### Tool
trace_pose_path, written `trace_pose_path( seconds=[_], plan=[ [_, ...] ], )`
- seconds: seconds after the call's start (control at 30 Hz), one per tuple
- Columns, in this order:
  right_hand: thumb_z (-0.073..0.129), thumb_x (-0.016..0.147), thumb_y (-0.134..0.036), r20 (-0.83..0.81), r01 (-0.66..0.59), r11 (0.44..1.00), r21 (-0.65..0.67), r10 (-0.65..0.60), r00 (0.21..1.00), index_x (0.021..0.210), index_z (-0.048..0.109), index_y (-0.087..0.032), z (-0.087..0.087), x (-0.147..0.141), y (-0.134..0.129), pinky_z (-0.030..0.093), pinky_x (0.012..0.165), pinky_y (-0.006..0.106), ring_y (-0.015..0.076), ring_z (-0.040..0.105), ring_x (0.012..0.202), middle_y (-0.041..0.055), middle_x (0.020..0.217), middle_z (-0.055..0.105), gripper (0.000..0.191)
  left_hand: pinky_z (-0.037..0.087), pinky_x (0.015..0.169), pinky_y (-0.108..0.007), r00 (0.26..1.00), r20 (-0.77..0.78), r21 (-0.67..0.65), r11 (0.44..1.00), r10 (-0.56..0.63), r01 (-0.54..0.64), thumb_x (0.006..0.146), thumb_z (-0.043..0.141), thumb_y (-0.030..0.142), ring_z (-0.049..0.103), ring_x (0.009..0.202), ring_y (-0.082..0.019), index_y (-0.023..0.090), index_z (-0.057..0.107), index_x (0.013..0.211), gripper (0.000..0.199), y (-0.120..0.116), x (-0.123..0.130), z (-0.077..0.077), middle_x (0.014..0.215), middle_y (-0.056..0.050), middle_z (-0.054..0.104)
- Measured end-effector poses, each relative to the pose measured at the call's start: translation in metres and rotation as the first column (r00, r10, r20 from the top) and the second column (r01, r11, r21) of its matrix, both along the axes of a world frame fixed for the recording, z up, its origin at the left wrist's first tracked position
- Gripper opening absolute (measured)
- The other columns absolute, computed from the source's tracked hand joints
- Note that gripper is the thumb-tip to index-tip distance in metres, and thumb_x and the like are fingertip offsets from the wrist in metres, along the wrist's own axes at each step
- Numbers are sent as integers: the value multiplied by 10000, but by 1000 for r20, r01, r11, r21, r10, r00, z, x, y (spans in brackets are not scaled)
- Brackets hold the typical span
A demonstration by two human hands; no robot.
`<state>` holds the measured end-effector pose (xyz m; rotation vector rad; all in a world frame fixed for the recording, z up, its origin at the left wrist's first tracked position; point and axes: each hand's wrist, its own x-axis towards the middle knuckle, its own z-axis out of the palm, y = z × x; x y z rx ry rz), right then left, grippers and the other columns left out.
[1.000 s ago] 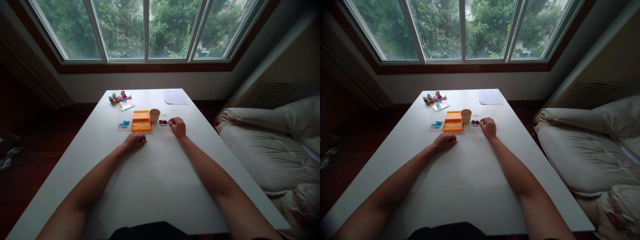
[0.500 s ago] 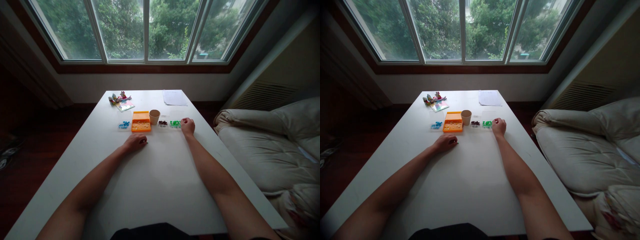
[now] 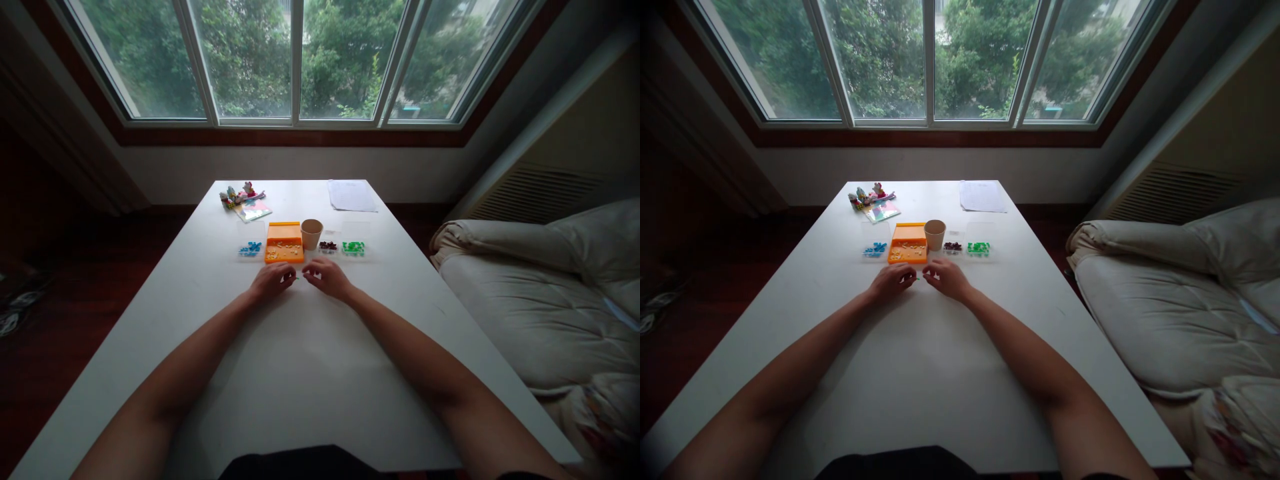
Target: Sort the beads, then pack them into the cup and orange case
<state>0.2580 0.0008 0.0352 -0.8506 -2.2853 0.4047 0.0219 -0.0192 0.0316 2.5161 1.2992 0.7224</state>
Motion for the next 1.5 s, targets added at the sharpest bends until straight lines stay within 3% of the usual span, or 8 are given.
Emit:
trace_pose_path(
  seconds=[0.6, 0.77, 0.9, 1.0, 1.03, 1.13, 1.27, 1.5],
  plan=[
    [656, 887, -212, 53, -29, 1000, -3, 29, 998, 927, 693, -214, -7, -8, -6, 409, 738, 262, 151, 545, 791, 15, 827, 624, 55, 395, 662, -249, 999, 43, 57, 998, -12, 9, 902, 552, 208, 559, 728, -134, 198, 624, 897, 72, -5, 10, 0, 841, -13, 652],
    [621, 868, -192, 52, 155, 985, 71, -159, 986, 912, 662, -212, -9, 9, 10, 409, 786, 290, 184, 540, 849, 29, 834, 618, 63, 418, 678, -254, 999, 36, 9, 1000, -4, 4, 897, 528, 195, 567, 733, -140, 202, 607, 985, 118, -6, 12, 0, 879, -19, 656],
    [588, 877, -207, 23, 477, 873, 98, -481, 876, 896, 656, -198, -12, 48, 41, 397, 827, 318, 203, 519, 867, 50, 837, 609, 71, 417, 661, -259, 999, -33, -34, 999, 25, -26, 904, 526, 233, 578, 747, -150, 218, 619, 977, 119, -5, 9, 1, 915, -23, 662],
    [566, 891, -228, 10, 679, 727, 108, -683, 730, 884, 656, -187, -14, 82, 60, 385, 831, 331, 204, 499, 858, 67, 847, 607, 99, 425, 665, -267, 994, -56, -45, 995, 92, -94, 898, 535, 243, 589, 771, -161, 236, 632, 1046, 177, -4, 4, 0, 924, -22, 662],
    [562, 895, -240, 1, 733, 672, 103, -737, 675, 892, 659, -184, -15, 91, 64, 383, 826, 336, 204, 494, 851, 72, 852, 609, 112, 428, 667, -270, 992, -57, -44, 992, 116, -118, 897, 536, 245, 593, 778, -164, 240, 634, 1066, 195, -3, 3, -1, 923, -22, 661],
    [537, 912, -283, -14, 784, 614, 95, -786, 618, 906, 666, -169, -15, 104, 68, 378, 804, 363, 218, 488, 830, 97, 858, 609, 173, 443, 689, -282, 986, -54, -34, 986, 160, -162, 899, 544, 261, 602, 806, -174, 240, 647, 1080, 209, 0, -2, -4, 939, -33, 658],
    [488, 934, -292, -23, 746, 653, 130, -750, 661, 902, 669, -170, -11, 90, 60, 382, 833, 391, 253, 512, 880, 121, 892, 614, 222, 463, 729, -300, 981, -57, -9, 982, 186, -186, 909, 535, 268, 605, 851, -190, 239, 658, 1101, 230, 4, -7, -8, 975, -48, 650],
    [503, 952, -259, 38, 384, 901, 200, -399, 916, 914, 669, -197, -8, 31, 25, 393, 883, 365, 227, 544, 906, 67, 893, 628, 181, 486, 870, -366, 977, -92, 62, 980, 193, -188, 877, 585, 261, 569, 986, -237, 225, 659, 1165, 299, 6, -6, -5, 1032, -84, 610]
  ],
)
